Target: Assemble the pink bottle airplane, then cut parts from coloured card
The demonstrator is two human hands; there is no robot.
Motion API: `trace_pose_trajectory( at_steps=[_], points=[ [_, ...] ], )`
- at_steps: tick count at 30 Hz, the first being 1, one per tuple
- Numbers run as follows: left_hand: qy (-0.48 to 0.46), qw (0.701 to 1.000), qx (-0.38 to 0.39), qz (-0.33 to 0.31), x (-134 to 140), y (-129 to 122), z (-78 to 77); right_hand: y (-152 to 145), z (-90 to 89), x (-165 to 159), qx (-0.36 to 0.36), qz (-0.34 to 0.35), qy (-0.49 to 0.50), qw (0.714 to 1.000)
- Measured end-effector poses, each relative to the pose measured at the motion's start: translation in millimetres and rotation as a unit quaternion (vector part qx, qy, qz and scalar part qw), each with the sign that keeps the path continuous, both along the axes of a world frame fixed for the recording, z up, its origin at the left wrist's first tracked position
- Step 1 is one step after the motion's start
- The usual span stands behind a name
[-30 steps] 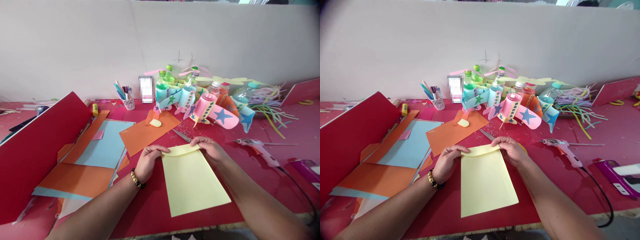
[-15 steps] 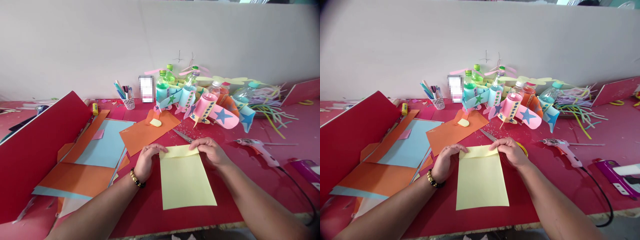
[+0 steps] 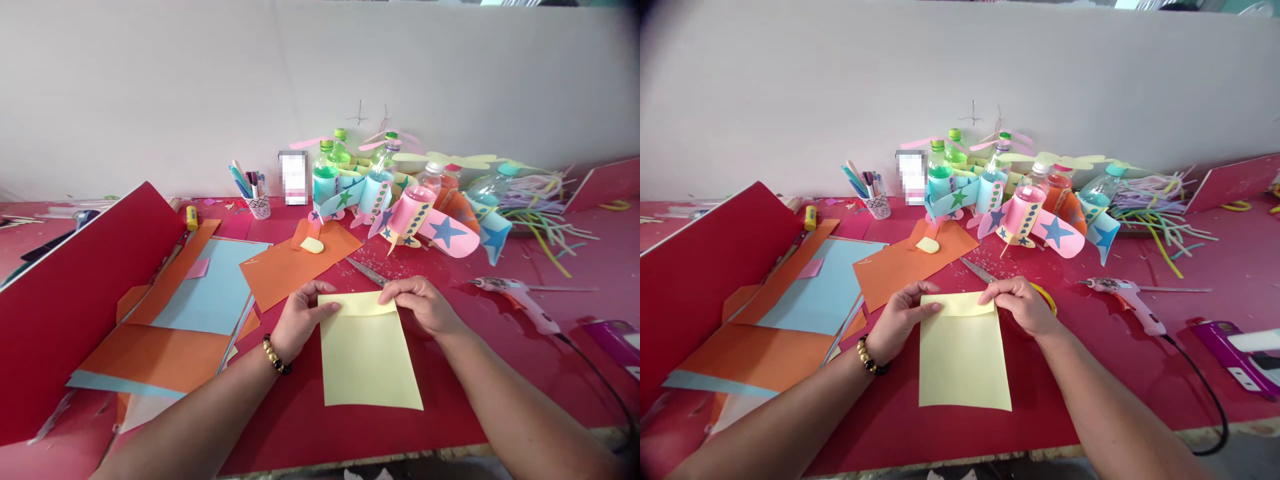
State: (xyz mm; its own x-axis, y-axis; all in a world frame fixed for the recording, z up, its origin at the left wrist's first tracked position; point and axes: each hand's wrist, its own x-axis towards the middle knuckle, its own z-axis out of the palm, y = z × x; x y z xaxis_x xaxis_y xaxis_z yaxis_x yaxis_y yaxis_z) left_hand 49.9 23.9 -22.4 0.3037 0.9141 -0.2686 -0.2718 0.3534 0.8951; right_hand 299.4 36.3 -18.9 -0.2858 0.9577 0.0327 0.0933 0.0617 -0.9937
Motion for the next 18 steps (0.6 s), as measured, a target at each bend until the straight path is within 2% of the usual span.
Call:
trace_pose_trajectory(
  at_steps=[6, 11, 13, 16, 17, 18],
  points=[
    [0.023, 0.999, 0.009, -0.022, 0, 0, -1.1, -2, 2.8, -2, -0.011, 0.028, 0.013, 0.999],
    [0.089, 0.994, 0.034, -0.048, 1, 0, -4.8, 1, 2.6, -2, 0.002, 0.068, -0.044, 0.997],
    [0.097, 0.994, 0.028, -0.037, 1, 1, -6.3, -1, 13.0, -3, 0.04, 0.04, -0.078, 0.995],
    [0.094, 0.995, 0.018, -0.027, 1, 1, -7.1, -23, 44.9, -7, 0.152, -0.063, -0.117, 0.979],
    [0.094, 0.995, 0.018, -0.026, 0, 1, -7.0, -36, 57.2, -7, 0.181, -0.071, -0.128, 0.972],
    [0.094, 0.995, 0.018, -0.024, 0, 1, -6.8, -52, 68.5, -7, 0.196, -0.053, -0.139, 0.969]
  ],
)
